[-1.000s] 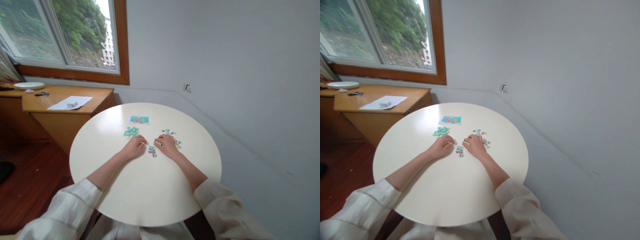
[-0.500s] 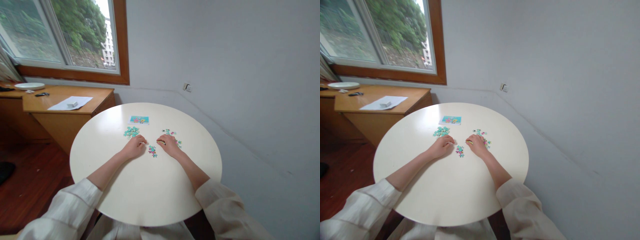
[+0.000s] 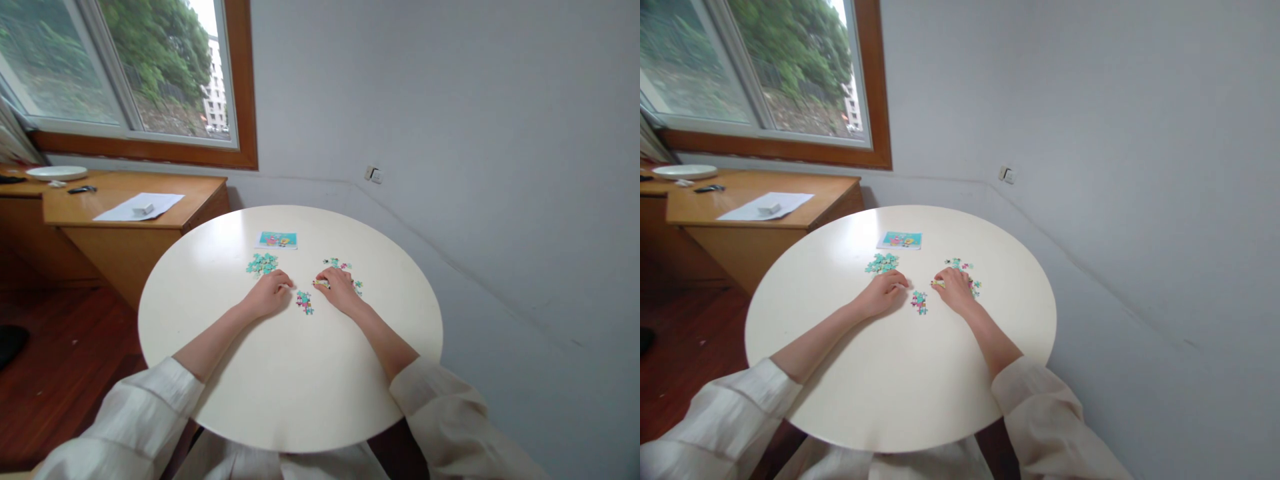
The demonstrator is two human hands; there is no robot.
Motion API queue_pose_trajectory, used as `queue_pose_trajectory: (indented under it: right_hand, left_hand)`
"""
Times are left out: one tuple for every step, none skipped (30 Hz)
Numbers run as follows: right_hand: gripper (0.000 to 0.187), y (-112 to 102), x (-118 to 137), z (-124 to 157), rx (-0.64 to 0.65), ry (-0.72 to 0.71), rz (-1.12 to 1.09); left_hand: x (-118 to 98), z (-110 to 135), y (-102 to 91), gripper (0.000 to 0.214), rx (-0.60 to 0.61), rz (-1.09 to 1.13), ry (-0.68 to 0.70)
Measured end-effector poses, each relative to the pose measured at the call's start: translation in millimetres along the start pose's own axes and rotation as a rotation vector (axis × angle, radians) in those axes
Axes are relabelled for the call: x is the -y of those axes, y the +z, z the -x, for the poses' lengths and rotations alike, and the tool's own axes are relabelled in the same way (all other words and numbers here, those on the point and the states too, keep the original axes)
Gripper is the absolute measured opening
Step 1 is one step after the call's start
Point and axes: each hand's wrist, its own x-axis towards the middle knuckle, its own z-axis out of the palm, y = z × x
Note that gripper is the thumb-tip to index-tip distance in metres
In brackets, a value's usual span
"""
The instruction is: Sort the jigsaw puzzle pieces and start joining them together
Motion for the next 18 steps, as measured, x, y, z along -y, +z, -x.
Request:
queue_pose_trajectory:
  right_hand:
    - [0.012,-0.3,0.1,0.0,0.000,0.006,0.002]
    - [0.012,-0.7,0.4,0.1,0.004,0.013,0.003]
    - [0.011,-1.2,0.8,0.1,0.009,0.021,0.006]
    - [0.011,-1.7,1.3,0.2,0.015,0.028,0.009]
    - [0.010,-2.1,2.0,0.3,0.021,0.032,0.010]
    - [0.010,-2.5,2.6,0.5,0.027,0.036,0.011]
    - [0.010,-2.7,3.1,0.6,0.030,0.038,0.008]
    - [0.009,-2.7,3.5,0.7,0.030,0.038,0.003]
    - [0.009,-2.6,3.6,0.8,0.026,0.037,-0.004]
    - [0.009,-2.2,3.6,0.9,0.017,0.034,-0.012]
    - [0.009,-1.8,3.3,0.9,0.005,0.028,-0.022]
    - [0.009,-1.3,2.8,0.9,-0.010,0.019,-0.032]
    - [0.009,-0.8,2.3,0.9,-0.026,0.005,-0.043]
    - [0.009,-0.4,1.7,1.0,-0.039,-0.010,-0.053]
    - [0.008,-0.2,1.3,1.0,-0.050,-0.024,-0.065]
    - [0.007,-0.3,0.9,1.1,-0.056,-0.035,-0.079]
    - [0.007,-0.6,0.8,1.2,-0.060,-0.040,-0.094]
    - [0.007,-1.1,0.8,1.4,-0.064,-0.039,-0.112]
  left_hand:
    - [0.2,0.1,0.2,0.033,0.001,-0.001,0.001]
    - [0.5,0.1,0.4,0.033,0.002,-0.002,0.000]
    - [0.8,0.2,0.7,0.033,0.002,-0.002,-0.001]
    - [1.0,0.3,1.0,0.033,0.001,-0.003,-0.003]
    - [1.3,0.4,1.2,0.033,-0.001,-0.003,-0.005]
    - [1.4,0.5,1.4,0.033,-0.004,-0.003,-0.007]
    - [1.6,0.5,1.5,0.033,-0.005,-0.004,-0.006]
    - [1.7,0.4,1.6,0.033,-0.005,-0.005,-0.003]
    - [1.7,0.3,1.5,0.033,-0.002,-0.006,0.003]
    - [1.6,0.2,1.3,0.033,0.002,-0.006,0.008]
    - [1.5,0.1,1.1,0.032,0.006,-0.005,0.011]
    - [1.3,-0.1,0.9,0.032,0.009,-0.005,0.012]
    - [1.1,-0.1,0.7,0.032,0.010,-0.006,0.010]
    - [0.8,-0.1,0.6,0.032,0.009,-0.009,0.006]
    - [0.6,-0.1,0.5,0.032,0.008,-0.012,0.002]
    - [0.4,0.0,0.5,0.032,0.006,-0.014,-0.001]
    - [0.3,0.2,0.6,0.032,0.004,-0.015,-0.002]
    - [0.2,0.3,0.6,0.032,0.000,-0.014,-0.003]
